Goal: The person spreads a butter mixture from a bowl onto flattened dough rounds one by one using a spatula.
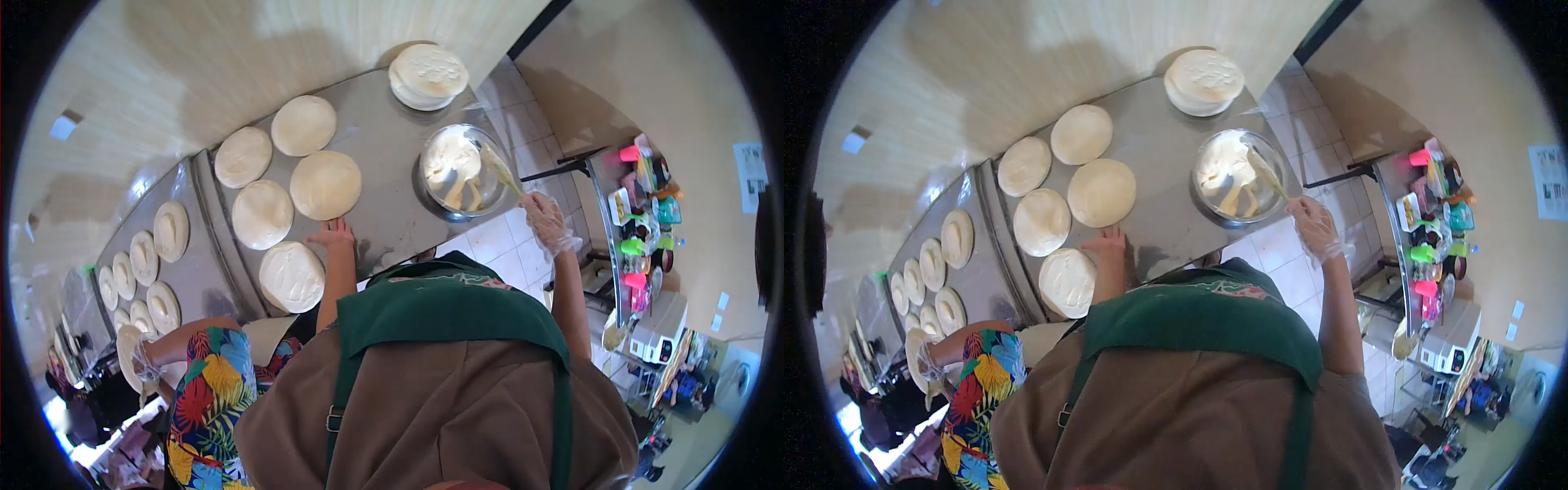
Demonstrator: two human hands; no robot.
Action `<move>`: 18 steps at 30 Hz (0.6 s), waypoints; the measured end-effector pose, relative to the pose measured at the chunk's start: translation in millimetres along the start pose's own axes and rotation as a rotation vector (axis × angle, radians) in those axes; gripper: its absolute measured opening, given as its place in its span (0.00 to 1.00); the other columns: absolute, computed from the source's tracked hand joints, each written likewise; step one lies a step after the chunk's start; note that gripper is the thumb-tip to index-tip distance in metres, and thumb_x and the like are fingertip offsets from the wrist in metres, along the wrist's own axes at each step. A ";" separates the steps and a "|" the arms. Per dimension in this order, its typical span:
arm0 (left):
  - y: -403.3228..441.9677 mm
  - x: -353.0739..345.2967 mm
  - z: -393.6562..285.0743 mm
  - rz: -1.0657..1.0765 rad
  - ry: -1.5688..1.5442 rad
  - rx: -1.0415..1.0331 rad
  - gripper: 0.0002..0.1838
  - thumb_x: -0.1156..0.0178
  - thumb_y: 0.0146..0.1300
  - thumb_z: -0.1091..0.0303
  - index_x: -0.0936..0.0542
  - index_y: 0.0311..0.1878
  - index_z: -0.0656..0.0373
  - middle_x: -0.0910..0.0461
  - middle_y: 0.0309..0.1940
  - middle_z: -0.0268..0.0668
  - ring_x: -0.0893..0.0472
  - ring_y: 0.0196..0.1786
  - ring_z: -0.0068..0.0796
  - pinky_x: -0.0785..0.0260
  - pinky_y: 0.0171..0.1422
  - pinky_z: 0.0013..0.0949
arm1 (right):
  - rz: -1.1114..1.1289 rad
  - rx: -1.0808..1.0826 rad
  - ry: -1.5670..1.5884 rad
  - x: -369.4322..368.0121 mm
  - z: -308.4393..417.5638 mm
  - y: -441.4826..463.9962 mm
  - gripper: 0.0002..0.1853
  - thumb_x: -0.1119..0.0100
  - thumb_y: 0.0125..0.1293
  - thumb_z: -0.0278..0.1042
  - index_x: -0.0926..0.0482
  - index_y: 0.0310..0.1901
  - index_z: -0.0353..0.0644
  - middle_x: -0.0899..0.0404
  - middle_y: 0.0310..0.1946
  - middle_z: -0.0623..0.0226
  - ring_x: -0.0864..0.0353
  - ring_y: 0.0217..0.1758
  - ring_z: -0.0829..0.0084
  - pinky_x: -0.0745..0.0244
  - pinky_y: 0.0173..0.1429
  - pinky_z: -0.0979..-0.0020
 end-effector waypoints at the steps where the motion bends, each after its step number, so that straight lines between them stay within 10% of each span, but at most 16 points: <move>1: -9.7 -5.4 4.9 -0.273 0.149 -0.020 0.56 0.68 0.59 0.17 0.49 0.78 0.53 0.45 0.76 0.43 0.44 0.77 0.37 0.57 0.79 0.48 | 0.035 -0.020 -0.015 -3.0 -9.9 8.4 0.21 0.50 0.71 0.49 0.18 0.38 0.37 0.18 0.32 0.54 0.20 0.37 0.62 0.26 0.46 0.64; 6: -53.9 -28.5 91.3 0.465 0.818 0.193 0.39 0.58 0.70 0.34 0.46 0.77 0.45 0.42 0.74 0.44 0.35 0.70 0.47 0.44 0.74 0.54 | 0.151 0.072 -0.290 -31.7 -58.9 69.9 0.19 0.51 0.68 0.46 0.19 0.37 0.37 0.18 0.32 0.50 0.18 0.39 0.54 0.25 0.45 0.57; 14: -86.5 -111.9 182.8 0.587 0.852 0.414 0.55 0.77 0.58 0.16 0.59 0.79 0.46 0.54 0.79 0.48 0.49 0.77 0.61 0.51 0.72 0.72 | 0.082 0.439 -0.635 -60.4 -93.7 196.7 0.13 0.49 0.62 0.38 0.19 0.35 0.39 0.16 0.34 0.50 0.14 0.39 0.52 0.21 0.43 0.53; 18: -86.4 -104.6 209.0 0.547 0.743 0.454 0.58 0.77 0.53 0.13 0.59 0.80 0.45 0.51 0.77 0.49 0.37 0.72 0.62 0.39 0.67 0.69 | 0.066 0.543 -0.535 -87.2 -89.6 213.9 0.10 0.49 0.62 0.34 0.21 0.38 0.39 0.17 0.31 0.50 0.15 0.36 0.51 0.21 0.39 0.52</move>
Point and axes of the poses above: each hand's wrist, its own y-axis towards the middle knuckle, its own x-axis out of the back of the hand, z = x × y, the point moved 2 cm from there along y, towards the middle knuckle
